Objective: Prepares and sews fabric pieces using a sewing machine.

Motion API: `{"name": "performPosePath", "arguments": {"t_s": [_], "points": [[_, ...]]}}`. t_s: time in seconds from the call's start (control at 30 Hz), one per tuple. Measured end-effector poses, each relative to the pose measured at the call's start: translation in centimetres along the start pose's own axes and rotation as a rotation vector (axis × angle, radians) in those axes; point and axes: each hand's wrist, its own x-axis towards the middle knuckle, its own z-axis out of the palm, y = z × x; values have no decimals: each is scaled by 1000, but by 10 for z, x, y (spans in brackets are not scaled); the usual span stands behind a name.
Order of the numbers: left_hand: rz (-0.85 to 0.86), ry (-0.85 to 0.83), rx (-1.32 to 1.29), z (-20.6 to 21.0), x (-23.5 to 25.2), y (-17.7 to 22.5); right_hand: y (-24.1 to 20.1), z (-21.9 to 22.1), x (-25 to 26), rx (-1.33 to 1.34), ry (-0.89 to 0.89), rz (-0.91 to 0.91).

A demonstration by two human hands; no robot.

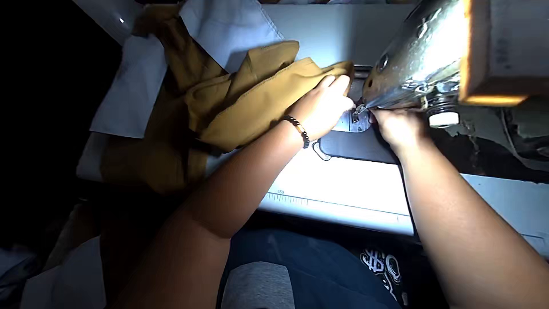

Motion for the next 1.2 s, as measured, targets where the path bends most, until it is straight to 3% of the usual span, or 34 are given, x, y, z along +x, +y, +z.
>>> {"name": "performPosePath", "arguments": {"t_s": [0.1, 0.17, 0.23, 0.27, 0.33, 0.4, 0.47, 0.6, 0.7, 0.8, 0.9, 0.97, 1.1, 1.2], "points": [[-53, 452, -86, -49, -40, -39, 22, 6, 8, 131, 54, -71], [-300, 712, -60, -106, -98, -79, 34, 12, 11, 227, 56, -37], [-613, 805, -21, -130, -175, -129, 46, 18, 18, 206, 51, 5], [-672, 771, -35, -126, -211, -141, 50, 20, 21, 185, 42, 16], [-703, 517, 69, -91, -250, -131, 56, 25, 28, 147, 54, -28], [-748, 153, 213, -51, -244, -114, 56, 28, 30, 116, 61, -72], [-784, -27, 266, -38, -206, -113, 50, 27, 29, 81, 74, -101], [-738, -20, 280, -36, -104, -124, 37, 19, 26, 84, 80, 22], [-722, -25, 204, -36, -67, -117, 15, -13, -17, 163, 3, 85], [-618, 48, 56, -54, -81, -102, -9, -25, -106, 324, -174, -162], [-501, 274, -44, -73, -124, -74, -45, 5, -167, 382, -889, -425], [-502, 244, -33, -81, -151, -52, -86, 42, -174, 254, -1146, -606], [-558, 79, 0, -69, -183, -26, -163, 111, -177, -47, -1230, -722], [-361, 34, 41, -50, -200, -1, -181, 137, -182, -247, -1224, -510]]}}
